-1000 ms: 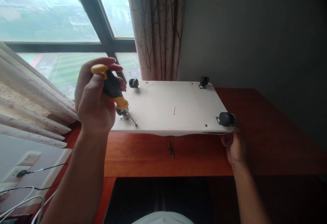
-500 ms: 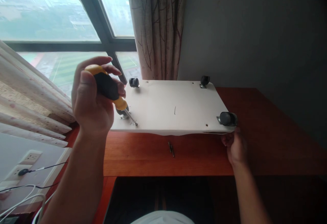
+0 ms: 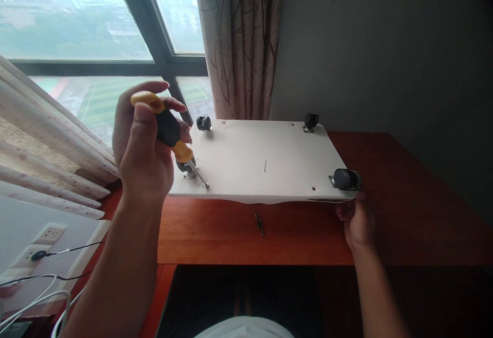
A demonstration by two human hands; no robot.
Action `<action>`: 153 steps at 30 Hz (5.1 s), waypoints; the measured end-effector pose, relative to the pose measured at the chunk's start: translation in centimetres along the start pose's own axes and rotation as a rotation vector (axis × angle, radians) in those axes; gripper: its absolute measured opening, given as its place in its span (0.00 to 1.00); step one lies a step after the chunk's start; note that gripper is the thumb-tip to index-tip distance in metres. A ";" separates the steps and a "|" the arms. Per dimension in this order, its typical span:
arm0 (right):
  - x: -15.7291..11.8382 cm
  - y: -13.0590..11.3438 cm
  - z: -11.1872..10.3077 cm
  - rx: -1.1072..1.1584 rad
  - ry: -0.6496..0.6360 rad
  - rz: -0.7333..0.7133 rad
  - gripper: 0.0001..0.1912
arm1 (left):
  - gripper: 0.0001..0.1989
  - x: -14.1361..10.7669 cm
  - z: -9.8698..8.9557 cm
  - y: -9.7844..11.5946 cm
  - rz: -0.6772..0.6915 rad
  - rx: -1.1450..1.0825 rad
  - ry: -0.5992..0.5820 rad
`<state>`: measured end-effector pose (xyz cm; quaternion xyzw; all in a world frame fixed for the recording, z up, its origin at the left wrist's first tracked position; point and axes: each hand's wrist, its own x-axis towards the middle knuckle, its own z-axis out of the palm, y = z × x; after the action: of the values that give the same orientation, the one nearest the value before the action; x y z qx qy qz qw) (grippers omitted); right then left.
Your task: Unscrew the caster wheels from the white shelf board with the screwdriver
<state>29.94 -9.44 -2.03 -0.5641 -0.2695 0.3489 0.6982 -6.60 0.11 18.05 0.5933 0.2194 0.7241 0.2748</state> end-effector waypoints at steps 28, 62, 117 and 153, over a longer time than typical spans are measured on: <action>-7.0 -6.9 7.9 -0.421 -0.433 -0.573 0.16 | 0.19 0.5 -0.6 0.0 0.070 0.032 -0.078; -8.8 -10.9 23.3 -0.759 -1.125 -0.733 0.06 | 0.19 -0.7 -3.2 1.4 0.150 0.098 0.236; -7.6 -0.3 5.1 -0.677 -0.635 -0.436 0.15 | 0.15 1.0 -0.3 -0.5 0.239 0.048 0.135; 2.3 -0.1 1.3 -0.010 0.249 -0.178 0.16 | 0.24 20.0 -2.6 -24.6 -0.157 -0.012 -0.237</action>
<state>30.39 -6.86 -1.67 -0.5804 -0.2315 0.2118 0.7514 -8.61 31.83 16.41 0.6540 0.2269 0.6265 0.3582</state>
